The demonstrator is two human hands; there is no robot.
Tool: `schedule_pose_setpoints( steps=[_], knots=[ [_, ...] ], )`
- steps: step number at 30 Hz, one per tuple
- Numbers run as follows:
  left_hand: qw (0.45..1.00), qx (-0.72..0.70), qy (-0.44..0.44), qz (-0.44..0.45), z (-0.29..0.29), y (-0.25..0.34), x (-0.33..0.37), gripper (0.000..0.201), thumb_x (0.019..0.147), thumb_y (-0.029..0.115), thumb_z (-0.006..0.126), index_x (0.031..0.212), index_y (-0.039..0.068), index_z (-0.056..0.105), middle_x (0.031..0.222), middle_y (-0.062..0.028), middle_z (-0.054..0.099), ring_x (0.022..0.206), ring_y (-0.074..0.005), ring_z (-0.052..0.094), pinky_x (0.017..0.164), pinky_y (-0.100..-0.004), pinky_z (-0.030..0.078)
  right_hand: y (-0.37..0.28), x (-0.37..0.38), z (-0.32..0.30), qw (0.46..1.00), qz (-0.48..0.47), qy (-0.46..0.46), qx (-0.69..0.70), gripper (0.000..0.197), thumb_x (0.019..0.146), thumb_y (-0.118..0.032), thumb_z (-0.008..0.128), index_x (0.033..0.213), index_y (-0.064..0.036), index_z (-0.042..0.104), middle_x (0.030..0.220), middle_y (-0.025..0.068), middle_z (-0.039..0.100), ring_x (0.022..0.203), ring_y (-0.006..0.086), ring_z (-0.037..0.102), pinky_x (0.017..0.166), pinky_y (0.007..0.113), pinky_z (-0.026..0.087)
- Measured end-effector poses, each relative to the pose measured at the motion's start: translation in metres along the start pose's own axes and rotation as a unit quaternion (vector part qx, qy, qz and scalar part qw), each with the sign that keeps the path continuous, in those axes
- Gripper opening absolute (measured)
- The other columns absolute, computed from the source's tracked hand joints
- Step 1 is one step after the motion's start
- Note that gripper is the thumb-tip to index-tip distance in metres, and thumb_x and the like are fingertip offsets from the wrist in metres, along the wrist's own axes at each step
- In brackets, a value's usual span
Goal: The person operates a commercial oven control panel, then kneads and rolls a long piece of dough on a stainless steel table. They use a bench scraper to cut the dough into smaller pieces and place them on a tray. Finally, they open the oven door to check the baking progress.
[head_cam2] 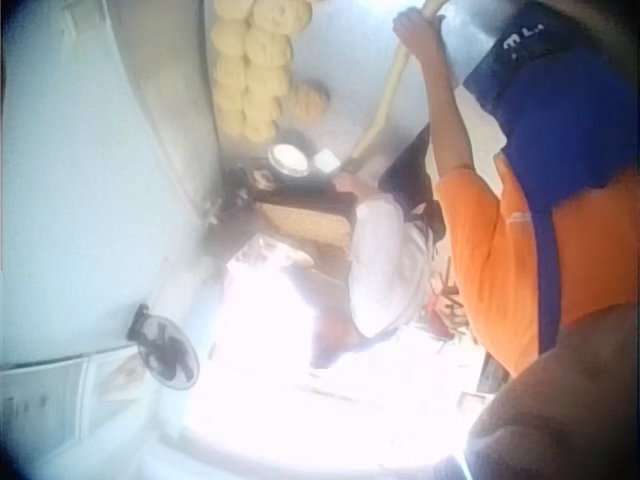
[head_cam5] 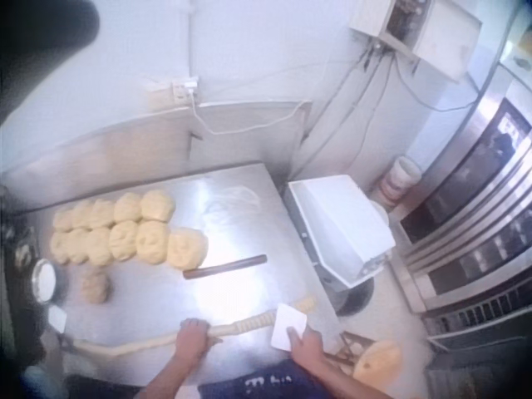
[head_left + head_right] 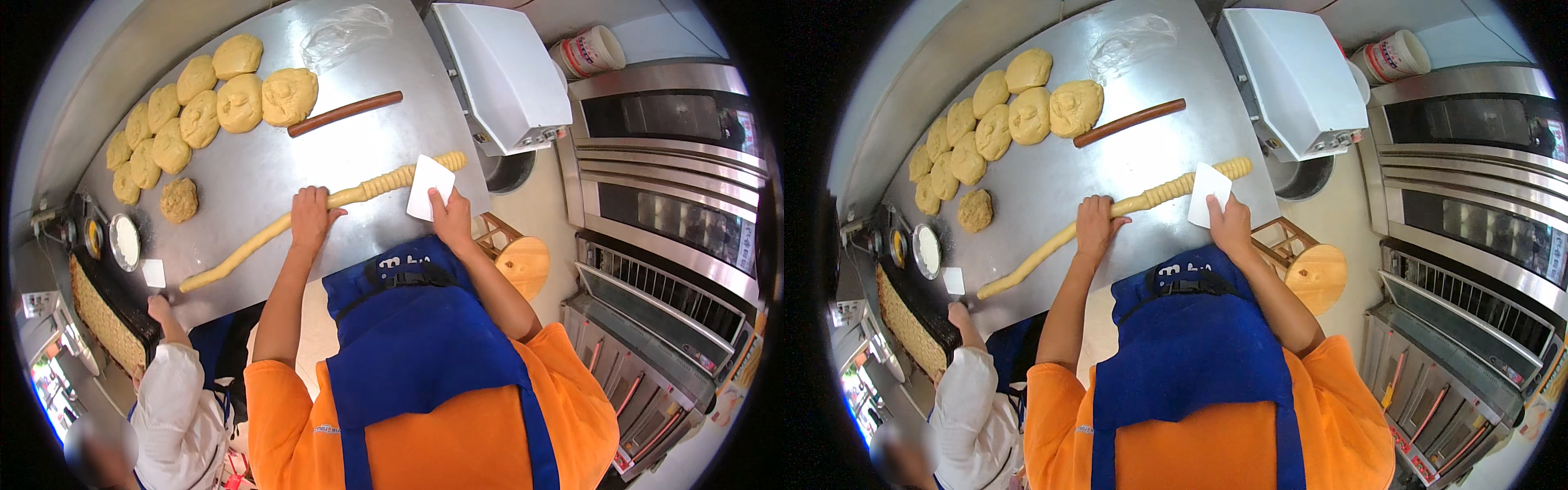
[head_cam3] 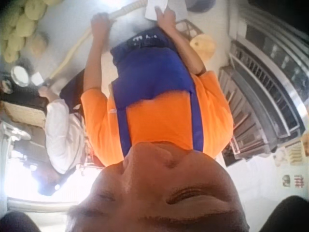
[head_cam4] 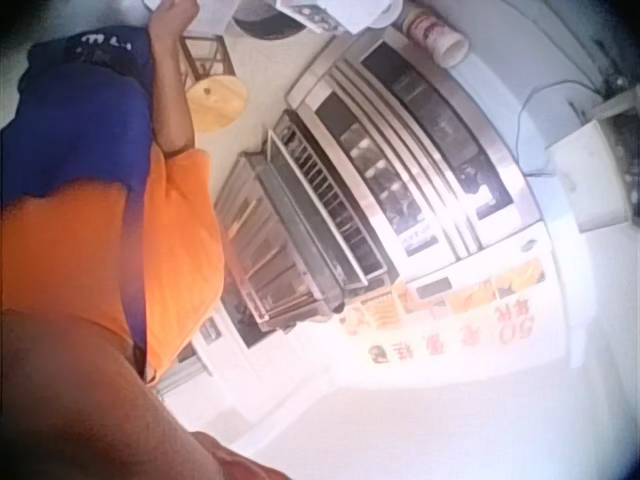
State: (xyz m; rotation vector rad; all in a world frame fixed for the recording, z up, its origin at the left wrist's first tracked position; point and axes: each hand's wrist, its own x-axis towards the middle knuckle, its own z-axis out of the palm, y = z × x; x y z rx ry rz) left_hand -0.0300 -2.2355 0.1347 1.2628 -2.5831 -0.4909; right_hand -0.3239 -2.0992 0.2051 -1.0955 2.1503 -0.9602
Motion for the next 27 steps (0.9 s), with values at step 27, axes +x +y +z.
schedule_pose_setpoints(
  steps=[27],
  knots=[
    [0.996, 0.088, -0.004, 0.012, -0.068, -0.127, -0.130, 0.104, 0.082, 0.062, 0.080, 0.156, -0.002, 0.047, 0.159, -0.0269, 0.049, 0.149, -0.0465, 0.044, 0.124, -0.0567, 0.036, -0.025, -0.067, 0.055, 0.978, 0.130, 0.078, 0.143, 0.041, 0.109, -0.032, 0.068, 0.118, 0.0075, 0.070, 0.085, 0.0112, 0.075, 0.064, 0.0135, 0.067, 0.052, 0.032, 0.052]
  ],
)
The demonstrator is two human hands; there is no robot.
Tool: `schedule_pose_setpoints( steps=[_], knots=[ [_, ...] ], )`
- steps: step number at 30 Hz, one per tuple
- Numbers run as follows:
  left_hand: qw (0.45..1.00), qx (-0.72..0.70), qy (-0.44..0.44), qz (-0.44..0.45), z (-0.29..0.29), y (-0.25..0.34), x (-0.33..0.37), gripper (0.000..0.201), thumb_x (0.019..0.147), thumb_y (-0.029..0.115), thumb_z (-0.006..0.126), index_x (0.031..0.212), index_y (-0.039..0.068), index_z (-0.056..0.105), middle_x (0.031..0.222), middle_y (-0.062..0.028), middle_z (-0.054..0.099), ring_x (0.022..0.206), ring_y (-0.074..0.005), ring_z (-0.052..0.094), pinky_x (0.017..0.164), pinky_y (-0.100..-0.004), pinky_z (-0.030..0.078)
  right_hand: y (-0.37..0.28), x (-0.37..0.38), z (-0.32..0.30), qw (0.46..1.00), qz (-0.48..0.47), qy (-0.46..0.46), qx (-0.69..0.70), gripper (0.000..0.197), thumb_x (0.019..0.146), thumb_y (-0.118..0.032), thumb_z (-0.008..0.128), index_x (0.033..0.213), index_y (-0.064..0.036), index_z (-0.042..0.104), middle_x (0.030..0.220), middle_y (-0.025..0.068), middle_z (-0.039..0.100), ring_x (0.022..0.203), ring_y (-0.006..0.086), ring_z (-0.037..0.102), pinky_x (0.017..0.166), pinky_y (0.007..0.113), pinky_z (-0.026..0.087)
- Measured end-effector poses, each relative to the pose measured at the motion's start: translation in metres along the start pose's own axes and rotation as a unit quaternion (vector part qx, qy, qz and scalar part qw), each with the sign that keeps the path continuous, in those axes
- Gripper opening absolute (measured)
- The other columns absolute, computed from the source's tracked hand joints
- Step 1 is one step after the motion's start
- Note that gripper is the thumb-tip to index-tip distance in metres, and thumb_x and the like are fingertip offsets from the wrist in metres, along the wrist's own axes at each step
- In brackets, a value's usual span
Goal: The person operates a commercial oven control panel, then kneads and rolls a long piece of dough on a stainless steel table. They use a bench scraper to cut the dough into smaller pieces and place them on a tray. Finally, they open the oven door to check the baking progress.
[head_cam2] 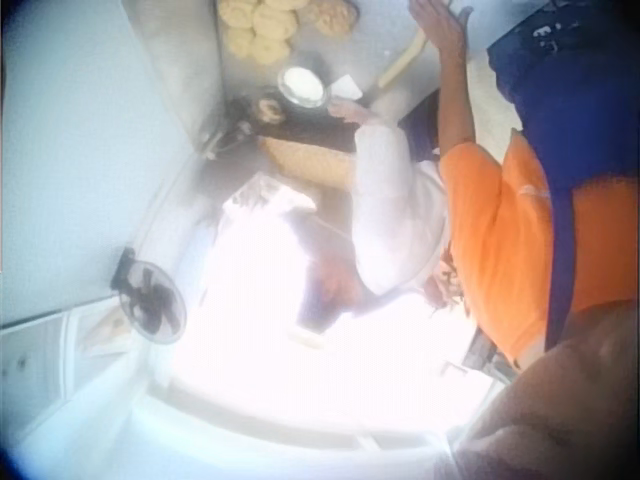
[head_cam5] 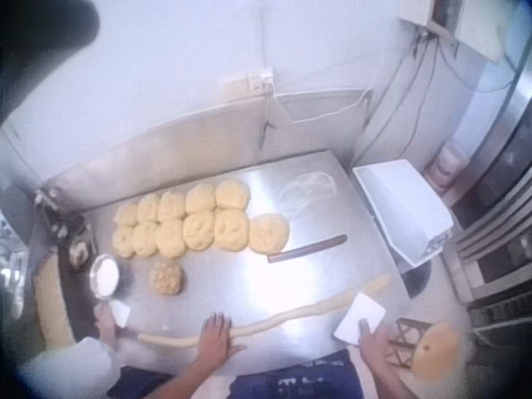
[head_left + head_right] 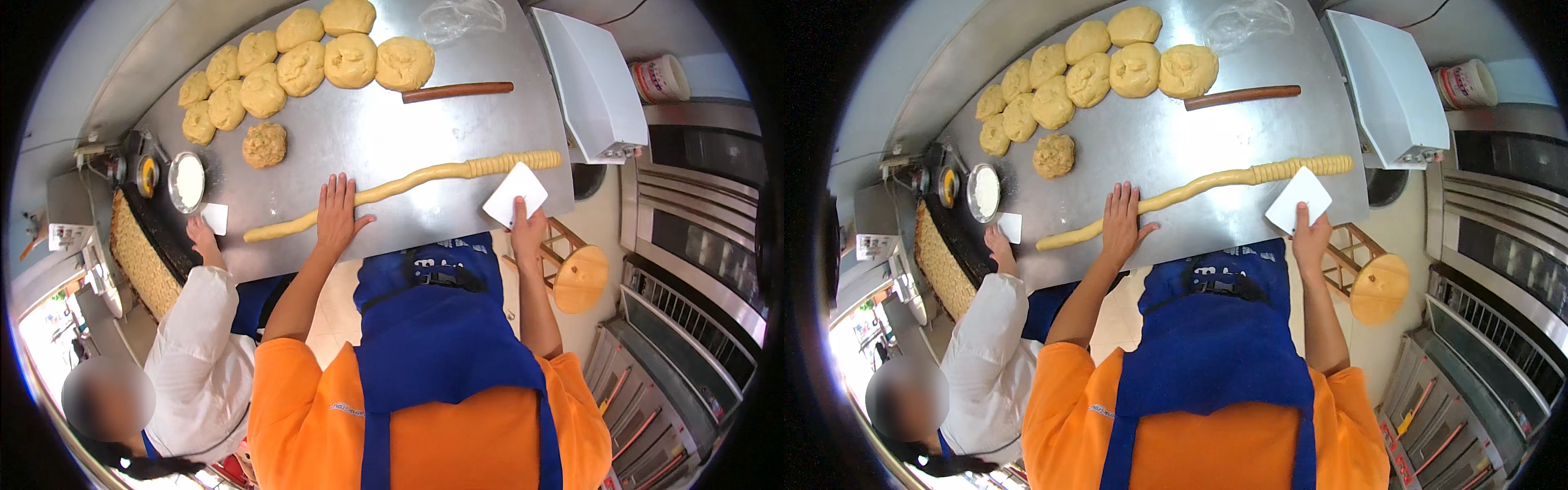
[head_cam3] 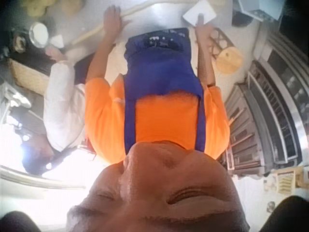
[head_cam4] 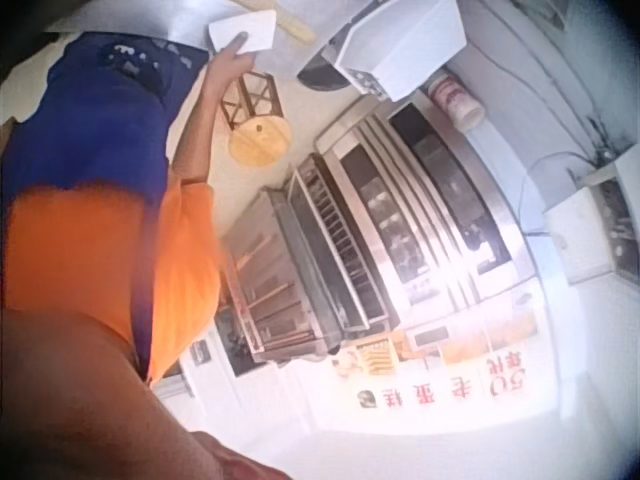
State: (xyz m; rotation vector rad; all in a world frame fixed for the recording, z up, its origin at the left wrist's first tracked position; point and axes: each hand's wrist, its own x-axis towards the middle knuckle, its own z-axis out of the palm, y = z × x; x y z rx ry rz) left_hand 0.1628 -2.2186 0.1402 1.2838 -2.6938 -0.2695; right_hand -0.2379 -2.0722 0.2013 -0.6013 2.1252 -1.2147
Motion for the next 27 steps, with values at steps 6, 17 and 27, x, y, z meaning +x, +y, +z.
schedule_pose_setpoints(
  steps=[6, 17, 27],
  knots=[
    [0.994, -0.102, 0.036, -0.024, 0.010, 0.013, -0.029, 0.076, 0.097, 0.039, 0.077, 0.155, -0.003, 0.049, 0.158, -0.0273, 0.052, 0.151, -0.0478, 0.043, 0.128, -0.0597, 0.027, -0.011, -0.026, 0.046, 0.985, -0.099, 0.087, -0.112, 0.042, 0.108, -0.033, 0.067, 0.118, 0.0074, 0.065, 0.101, 0.0290, 0.076, 0.096, 0.0450, 0.075, 0.085, 0.050, 0.056],
    [0.943, -0.324, 0.058, 0.049, 0.040, 0.126, 0.147, 0.039, 0.095, 0.022, 0.079, 0.127, 0.001, 0.071, 0.117, -0.0183, 0.071, 0.114, -0.0395, 0.063, 0.101, -0.0500, 0.047, -0.021, -0.022, 0.034, 0.986, 0.077, 0.042, 0.143, 0.032, 0.099, -0.013, 0.079, 0.125, 0.0014, 0.068, 0.110, 0.0096, 0.077, 0.088, 0.0191, 0.077, 0.066, 0.038, 0.062],
    [0.942, -0.335, -0.021, -0.012, 0.061, 0.150, 0.171, 0.018, 0.087, 0.017, 0.080, 0.101, 0.006, 0.078, 0.102, -0.0145, 0.072, 0.101, -0.0376, 0.065, 0.094, -0.0484, 0.049, -0.012, -0.004, 0.074, 0.914, -0.301, 0.014, -0.273, 0.016, 0.096, -0.014, 0.065, 0.106, -0.0045, 0.072, 0.085, 0.0166, 0.072, 0.080, 0.0373, 0.069, 0.068, 0.053, 0.056]
  ],
)
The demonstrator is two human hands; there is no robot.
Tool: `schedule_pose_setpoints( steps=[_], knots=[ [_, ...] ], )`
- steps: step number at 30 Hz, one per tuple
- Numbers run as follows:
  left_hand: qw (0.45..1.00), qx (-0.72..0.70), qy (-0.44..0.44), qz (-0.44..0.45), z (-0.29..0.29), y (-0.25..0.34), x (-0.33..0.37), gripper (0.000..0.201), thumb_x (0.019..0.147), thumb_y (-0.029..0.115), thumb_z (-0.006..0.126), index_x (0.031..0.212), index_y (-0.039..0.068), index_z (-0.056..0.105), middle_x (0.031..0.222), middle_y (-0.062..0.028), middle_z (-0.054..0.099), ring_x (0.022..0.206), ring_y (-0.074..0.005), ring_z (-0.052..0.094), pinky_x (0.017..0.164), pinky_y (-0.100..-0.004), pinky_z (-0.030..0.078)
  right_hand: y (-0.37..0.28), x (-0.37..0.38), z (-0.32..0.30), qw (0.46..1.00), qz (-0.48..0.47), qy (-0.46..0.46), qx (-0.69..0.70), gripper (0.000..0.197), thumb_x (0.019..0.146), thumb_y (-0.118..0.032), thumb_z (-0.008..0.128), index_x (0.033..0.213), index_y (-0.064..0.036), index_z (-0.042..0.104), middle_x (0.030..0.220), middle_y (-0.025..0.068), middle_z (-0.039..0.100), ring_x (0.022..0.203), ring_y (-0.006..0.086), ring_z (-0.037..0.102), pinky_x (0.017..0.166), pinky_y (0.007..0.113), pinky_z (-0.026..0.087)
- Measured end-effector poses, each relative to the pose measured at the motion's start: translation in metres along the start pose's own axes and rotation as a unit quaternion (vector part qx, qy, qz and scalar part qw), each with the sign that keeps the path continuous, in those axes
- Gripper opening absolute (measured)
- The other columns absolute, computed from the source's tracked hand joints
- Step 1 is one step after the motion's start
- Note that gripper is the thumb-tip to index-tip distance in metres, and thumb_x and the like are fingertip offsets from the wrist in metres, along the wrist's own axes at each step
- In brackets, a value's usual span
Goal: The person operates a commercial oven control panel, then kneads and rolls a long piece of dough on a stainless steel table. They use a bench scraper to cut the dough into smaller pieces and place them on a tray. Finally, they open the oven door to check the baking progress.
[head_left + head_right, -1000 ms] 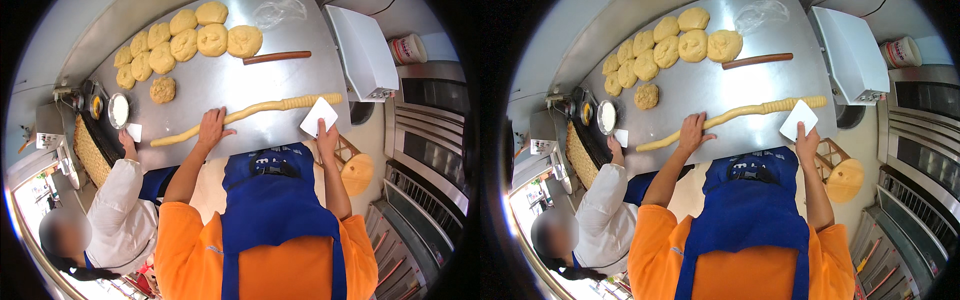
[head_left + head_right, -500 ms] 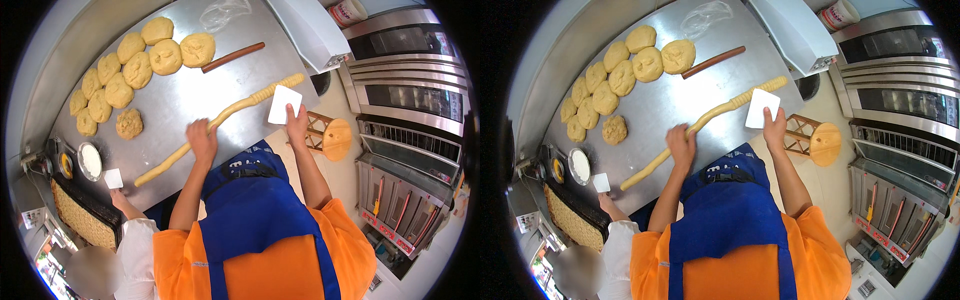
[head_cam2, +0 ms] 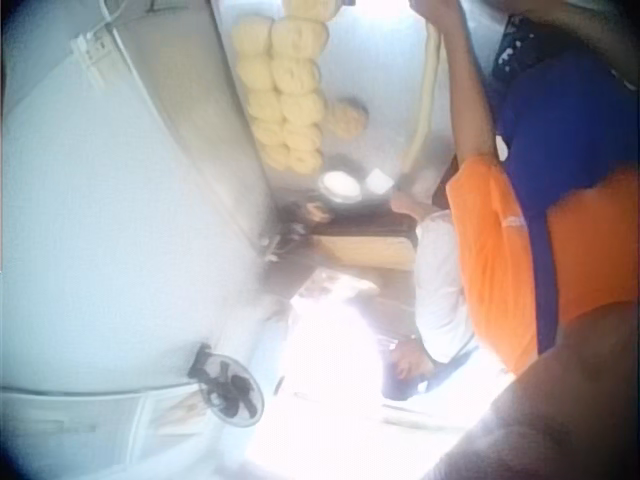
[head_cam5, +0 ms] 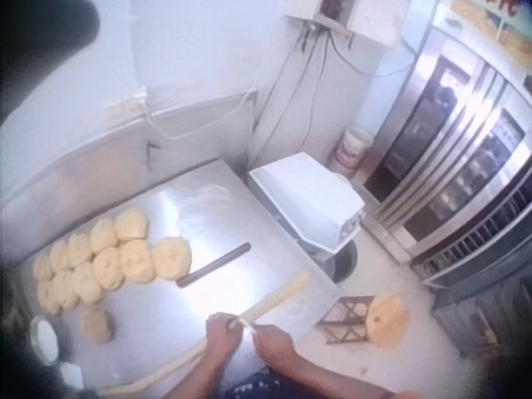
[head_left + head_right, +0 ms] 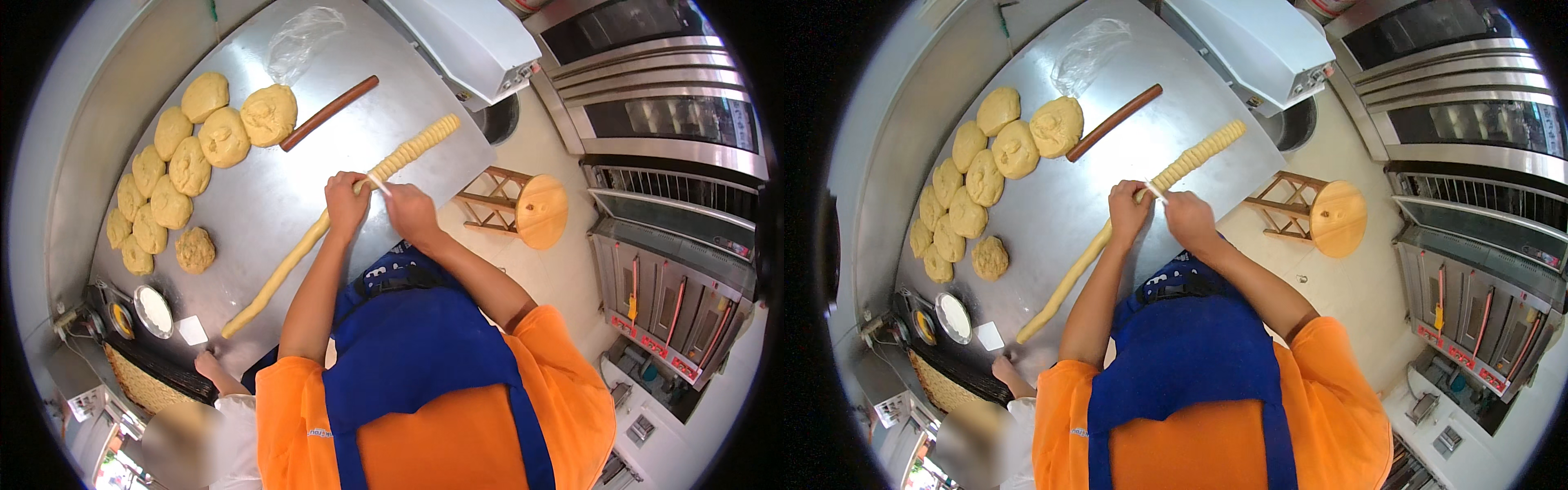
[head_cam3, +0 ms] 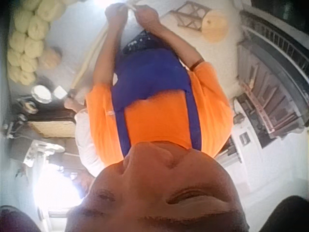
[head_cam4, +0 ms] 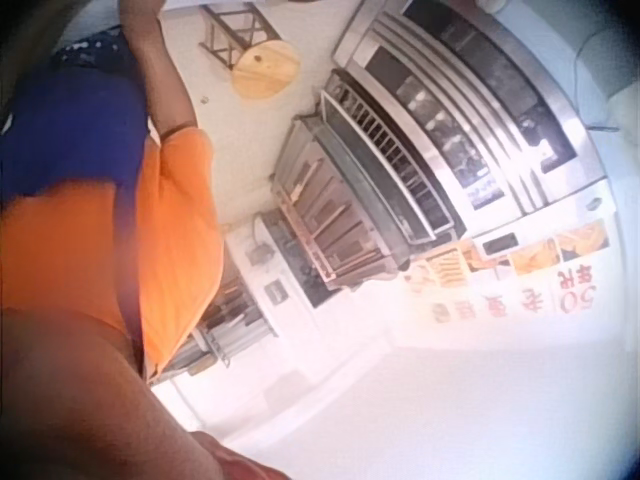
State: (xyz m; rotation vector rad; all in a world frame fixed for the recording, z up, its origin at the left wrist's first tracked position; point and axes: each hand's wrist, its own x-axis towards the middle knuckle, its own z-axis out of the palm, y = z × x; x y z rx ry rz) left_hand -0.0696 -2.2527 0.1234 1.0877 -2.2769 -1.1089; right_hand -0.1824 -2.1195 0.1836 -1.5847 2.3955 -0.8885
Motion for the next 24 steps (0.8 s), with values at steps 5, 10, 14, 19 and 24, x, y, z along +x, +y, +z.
schedule_pose_setpoints(
  steps=[5, 10, 14, 19, 24],
  knots=[
    [0.998, 0.056, 0.006, -0.015, 0.004, -0.005, -0.001, 0.017, 0.080, 0.012, 0.081, 0.093, 0.002, 0.074, 0.098, -0.0169, 0.071, 0.096, -0.0402, 0.063, 0.089, -0.0501, 0.050, -0.007, -0.005, 0.015, 0.996, -0.016, -0.073, -0.044, 0.012, 0.092, -0.009, 0.061, 0.099, -0.0014, 0.067, 0.079, 0.0154, 0.069, 0.077, 0.0334, 0.070, 0.066, 0.049, 0.058],
    [0.999, 0.046, 0.012, -0.006, 0.005, -0.004, -0.002, 0.018, 0.080, 0.012, 0.082, 0.093, 0.003, 0.073, 0.097, -0.0161, 0.070, 0.097, -0.0398, 0.063, 0.090, -0.0502, 0.049, -0.002, 0.012, 0.008, 0.988, 0.002, -0.141, -0.061, 0.009, 0.091, -0.008, 0.061, 0.092, -0.0015, 0.066, 0.080, 0.0161, 0.071, 0.076, 0.0349, 0.072, 0.066, 0.049, 0.059],
    [1.000, 0.030, 0.007, -0.001, 0.003, -0.003, -0.001, 0.018, 0.081, 0.012, 0.081, 0.094, 0.003, 0.073, 0.099, -0.0158, 0.070, 0.097, -0.0396, 0.063, 0.091, -0.0498, 0.049, -0.005, 0.031, 0.009, 0.978, 0.024, -0.194, -0.074, 0.010, 0.090, -0.009, 0.061, 0.090, -0.0019, 0.067, 0.080, 0.0179, 0.074, 0.076, 0.0373, 0.074, 0.068, 0.049, 0.059],
    [0.999, -0.036, 0.013, -0.038, 0.000, 0.000, -0.002, 0.018, 0.084, 0.012, 0.080, 0.099, 0.005, 0.072, 0.101, -0.0146, 0.069, 0.101, -0.0381, 0.062, 0.093, -0.0494, 0.047, 0.012, 0.025, 0.035, 0.990, 0.039, -0.133, -0.030, 0.021, 0.102, -0.019, 0.060, 0.091, -0.0021, 0.067, 0.075, 0.0200, 0.071, 0.070, 0.0383, 0.072, 0.064, 0.051, 0.058],
    [0.999, 0.026, 0.019, 0.019, -0.007, -0.001, -0.010, 0.020, 0.084, 0.013, 0.081, 0.101, 0.008, 0.072, 0.104, -0.0120, 0.068, 0.105, -0.0356, 0.060, 0.095, -0.0485, 0.046, 0.008, 0.025, 0.000, 0.993, 0.034, -0.111, -0.025, 0.026, 0.107, -0.022, 0.061, 0.091, -0.0029, 0.067, 0.071, 0.0181, 0.071, 0.064, 0.0363, 0.071, 0.061, 0.050, 0.057]
  ],
)
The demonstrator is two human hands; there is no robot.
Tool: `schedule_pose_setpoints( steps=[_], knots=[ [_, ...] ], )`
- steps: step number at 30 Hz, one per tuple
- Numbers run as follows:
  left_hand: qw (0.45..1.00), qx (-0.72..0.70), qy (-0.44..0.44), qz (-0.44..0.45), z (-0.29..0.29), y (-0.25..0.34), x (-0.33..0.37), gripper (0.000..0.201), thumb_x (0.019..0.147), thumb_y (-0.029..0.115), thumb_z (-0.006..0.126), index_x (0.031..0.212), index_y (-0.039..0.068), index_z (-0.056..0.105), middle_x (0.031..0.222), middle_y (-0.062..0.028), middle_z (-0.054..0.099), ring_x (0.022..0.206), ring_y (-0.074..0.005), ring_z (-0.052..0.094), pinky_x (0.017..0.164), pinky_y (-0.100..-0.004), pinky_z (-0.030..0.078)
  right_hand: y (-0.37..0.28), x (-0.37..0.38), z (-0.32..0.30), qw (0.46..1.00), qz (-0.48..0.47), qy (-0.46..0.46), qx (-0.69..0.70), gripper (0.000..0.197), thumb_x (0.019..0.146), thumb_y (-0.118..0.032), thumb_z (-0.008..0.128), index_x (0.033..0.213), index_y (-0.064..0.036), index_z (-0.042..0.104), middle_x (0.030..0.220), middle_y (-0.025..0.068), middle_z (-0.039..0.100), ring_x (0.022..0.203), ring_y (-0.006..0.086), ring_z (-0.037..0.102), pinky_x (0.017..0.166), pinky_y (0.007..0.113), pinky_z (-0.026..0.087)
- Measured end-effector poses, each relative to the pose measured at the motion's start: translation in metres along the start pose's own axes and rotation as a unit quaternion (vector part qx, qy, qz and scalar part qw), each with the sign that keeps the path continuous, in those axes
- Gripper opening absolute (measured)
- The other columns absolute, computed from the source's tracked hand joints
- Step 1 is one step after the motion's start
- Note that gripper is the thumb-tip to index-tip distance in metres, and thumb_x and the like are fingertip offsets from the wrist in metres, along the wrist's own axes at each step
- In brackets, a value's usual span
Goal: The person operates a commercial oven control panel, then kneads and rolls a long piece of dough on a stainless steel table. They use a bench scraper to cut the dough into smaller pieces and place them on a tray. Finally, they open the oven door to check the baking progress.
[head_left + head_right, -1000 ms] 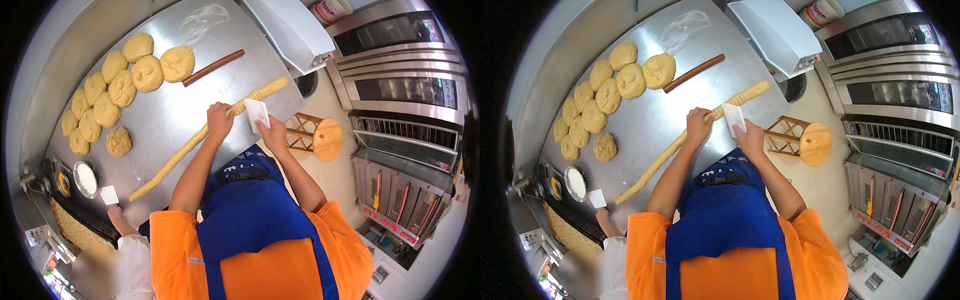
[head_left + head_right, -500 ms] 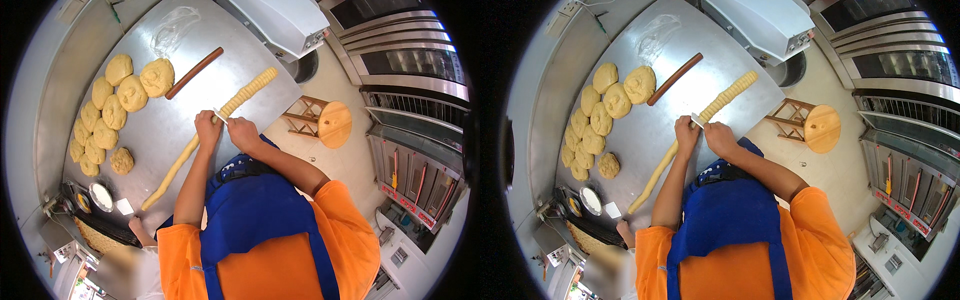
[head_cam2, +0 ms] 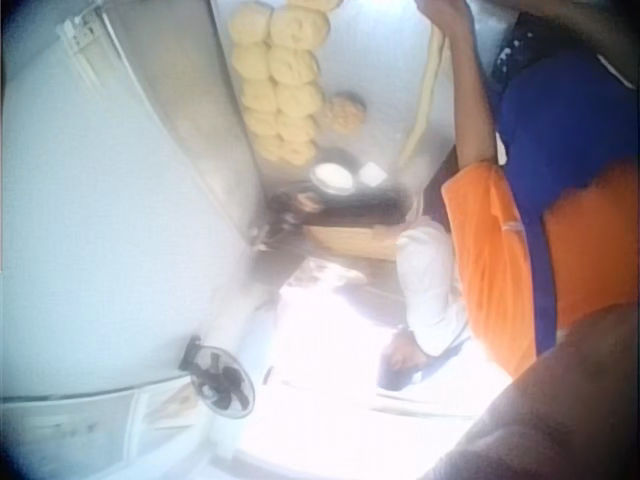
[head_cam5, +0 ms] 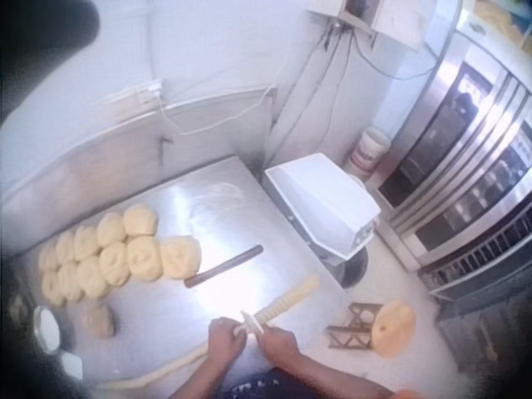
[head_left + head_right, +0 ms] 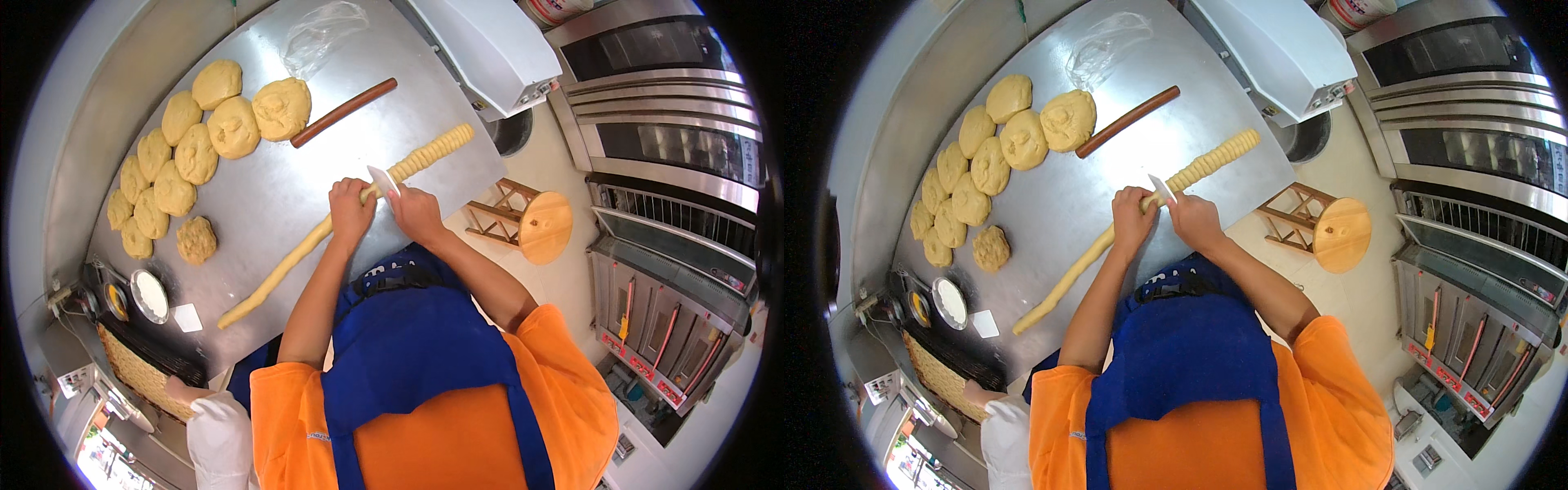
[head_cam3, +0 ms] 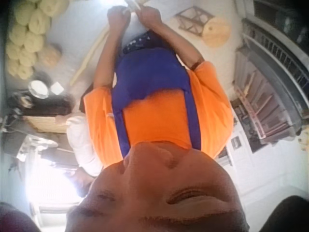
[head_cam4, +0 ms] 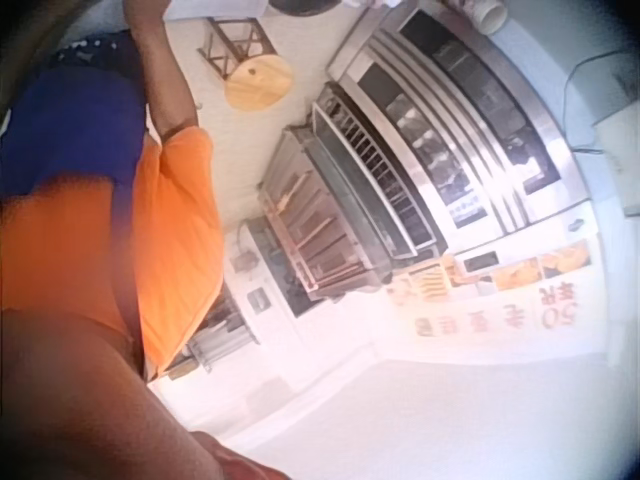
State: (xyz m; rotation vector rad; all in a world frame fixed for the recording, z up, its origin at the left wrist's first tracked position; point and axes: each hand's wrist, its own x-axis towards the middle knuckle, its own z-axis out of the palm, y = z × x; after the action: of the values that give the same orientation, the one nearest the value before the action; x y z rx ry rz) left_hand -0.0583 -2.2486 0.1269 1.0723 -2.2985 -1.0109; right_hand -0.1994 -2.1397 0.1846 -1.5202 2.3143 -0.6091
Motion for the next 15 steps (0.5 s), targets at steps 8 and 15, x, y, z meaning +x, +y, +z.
schedule_pose_setpoints(
  steps=[8, 15],
  knots=[
    [1.000, 0.009, -0.009, -0.003, -0.002, 0.002, -0.002, 0.021, 0.086, 0.014, 0.081, 0.104, 0.007, 0.071, 0.106, -0.0131, 0.068, 0.105, -0.0364, 0.061, 0.096, -0.0476, 0.045, -0.011, 0.009, 0.025, 0.994, -0.039, -0.068, -0.073, 0.022, 0.105, -0.020, 0.062, 0.092, -0.0024, 0.067, 0.072, 0.0167, 0.072, 0.066, 0.0340, 0.073, 0.061, 0.048, 0.057],
    [1.000, 0.000, -0.008, -0.004, -0.008, -0.011, -0.005, 0.025, 0.083, 0.013, 0.082, 0.105, 0.007, 0.070, 0.107, -0.0125, 0.068, 0.108, -0.0364, 0.060, 0.096, -0.0478, 0.045, -0.020, 0.005, 0.000, 0.999, -0.007, -0.026, -0.025, 0.024, 0.106, -0.018, 0.058, 0.089, -0.0021, 0.068, 0.077, 0.0197, 0.074, 0.070, 0.0352, 0.075, 0.063, 0.049, 0.058]
  ],
)
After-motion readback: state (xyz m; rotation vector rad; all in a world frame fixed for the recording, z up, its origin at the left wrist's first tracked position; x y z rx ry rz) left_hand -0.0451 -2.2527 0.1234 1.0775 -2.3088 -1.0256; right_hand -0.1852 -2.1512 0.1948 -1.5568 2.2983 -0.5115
